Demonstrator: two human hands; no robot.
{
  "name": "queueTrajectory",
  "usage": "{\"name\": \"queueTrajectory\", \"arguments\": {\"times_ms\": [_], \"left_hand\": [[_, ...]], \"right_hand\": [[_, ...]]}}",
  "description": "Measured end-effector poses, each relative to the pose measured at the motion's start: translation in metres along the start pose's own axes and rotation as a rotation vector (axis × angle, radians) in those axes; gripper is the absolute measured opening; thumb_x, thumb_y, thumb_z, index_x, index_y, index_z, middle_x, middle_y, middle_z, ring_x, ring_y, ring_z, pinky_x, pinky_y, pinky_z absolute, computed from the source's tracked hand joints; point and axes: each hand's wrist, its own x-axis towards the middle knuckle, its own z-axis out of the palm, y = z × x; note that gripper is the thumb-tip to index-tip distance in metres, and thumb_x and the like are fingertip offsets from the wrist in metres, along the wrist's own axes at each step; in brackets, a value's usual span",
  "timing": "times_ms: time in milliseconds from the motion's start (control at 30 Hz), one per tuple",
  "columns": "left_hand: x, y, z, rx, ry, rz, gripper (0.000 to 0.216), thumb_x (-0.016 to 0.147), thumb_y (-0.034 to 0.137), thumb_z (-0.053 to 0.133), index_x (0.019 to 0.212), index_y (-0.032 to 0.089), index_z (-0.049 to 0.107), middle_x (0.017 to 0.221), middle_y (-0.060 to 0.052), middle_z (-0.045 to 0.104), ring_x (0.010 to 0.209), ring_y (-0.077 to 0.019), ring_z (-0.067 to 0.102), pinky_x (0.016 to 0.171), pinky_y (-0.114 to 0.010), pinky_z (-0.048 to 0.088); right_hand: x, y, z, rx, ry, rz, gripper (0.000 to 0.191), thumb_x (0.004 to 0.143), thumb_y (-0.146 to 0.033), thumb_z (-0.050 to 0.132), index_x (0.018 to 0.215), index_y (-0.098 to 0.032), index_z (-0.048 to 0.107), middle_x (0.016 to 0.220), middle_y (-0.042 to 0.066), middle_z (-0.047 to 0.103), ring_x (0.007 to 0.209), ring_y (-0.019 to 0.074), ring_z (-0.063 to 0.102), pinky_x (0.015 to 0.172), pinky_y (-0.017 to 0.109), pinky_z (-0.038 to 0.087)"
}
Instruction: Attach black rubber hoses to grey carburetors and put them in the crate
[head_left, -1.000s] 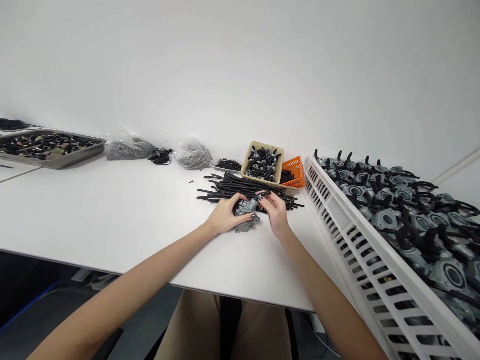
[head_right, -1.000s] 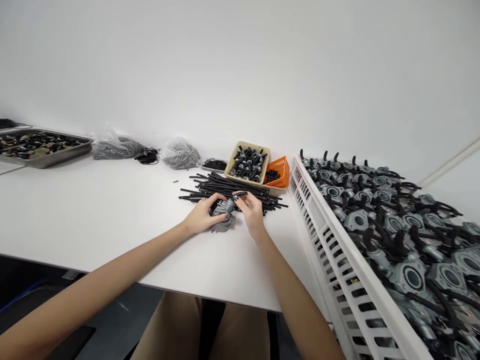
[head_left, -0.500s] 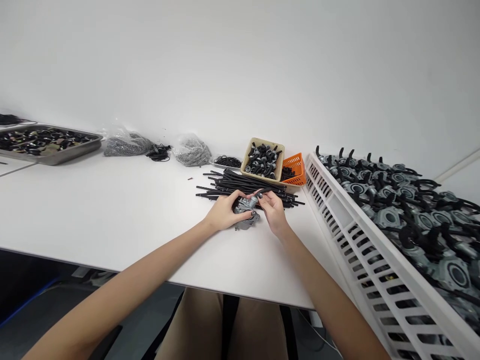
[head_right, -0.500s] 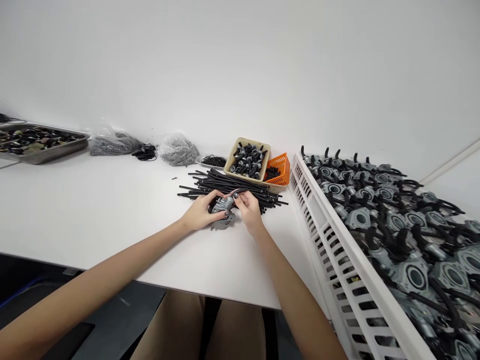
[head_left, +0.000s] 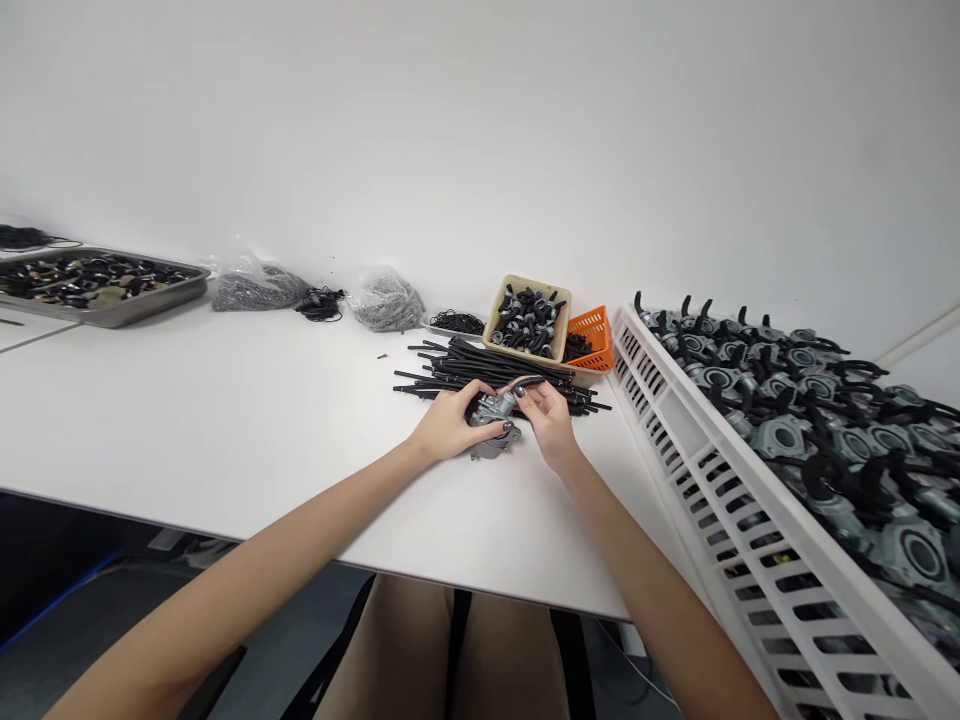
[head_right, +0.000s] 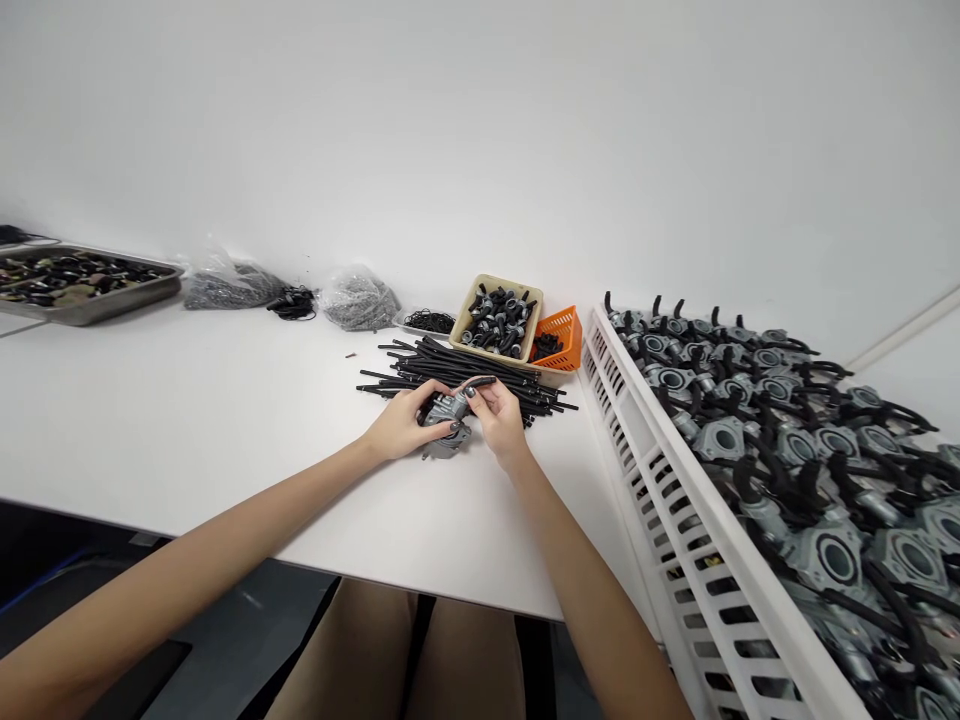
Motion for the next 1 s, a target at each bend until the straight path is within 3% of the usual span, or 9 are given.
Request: {"name": "queueTrajectory", "arguments": {"times_ms": [200, 533, 767, 1000], "left_hand": [[-0.0001, -0.0005, -0.0003, -0.018, -0.001, 0.01, 0.047, 0.076, 0.054, 0.067, 0.109, 0.022, 0.057, 0.082, -0.001, 0.073, 0.068, -0.019, 0.065, 0.067, -0.028, 0.048], [-0.0001, 0.0002, -0.0015, -0.016, -0.011, 0.018, 0.048, 0.077, 0.056, 0.066, 0.109, 0.021, 0.058, 0.08, -0.001, 0.072, 0.067, -0.0184, 0.065, 0.067, -0.028, 0.048], [0.0, -0.0002, -0.0012, -0.027, -0.01, 0.008, 0.048, 0.076, 0.056, 0.066, 0.108, 0.022, 0.058, 0.084, -0.001, 0.073, 0.07, -0.0189, 0.066, 0.07, -0.029, 0.049], [-0.0001, 0.0008, -0.0014, -0.026, -0.008, 0.003, 0.048, 0.076, 0.055, 0.066, 0.109, 0.021, 0.059, 0.08, -0.001, 0.072, 0.067, -0.0187, 0.064, 0.068, -0.028, 0.047]], "right_hand": [[0.001, -0.0006, -0.0036, 0.013, -0.034, 0.043, 0.028, 0.076, -0.045, 0.073, 0.091, -0.023, 0.064, 0.088, 0.005, 0.075, 0.084, 0.02, 0.069, 0.081, 0.036, 0.054], [0.0023, 0.0033, -0.0035, -0.008, 0.055, 0.094, 0.033, 0.07, -0.047, 0.077, 0.085, -0.021, 0.064, 0.081, 0.003, 0.072, 0.081, 0.0185, 0.068, 0.083, 0.036, 0.054], [0.0018, -0.0021, -0.0003, -0.095, 0.079, 0.004, 0.024, 0.07, -0.038, 0.078, 0.077, -0.021, 0.062, 0.077, -0.001, 0.063, 0.073, 0.0135, 0.06, 0.075, 0.03, 0.053], [0.0013, 0.0004, 0.0008, -0.089, 0.093, 0.047, 0.029, 0.069, -0.042, 0.079, 0.088, -0.021, 0.07, 0.086, 0.003, 0.069, 0.076, 0.0151, 0.062, 0.077, 0.032, 0.053]]}}
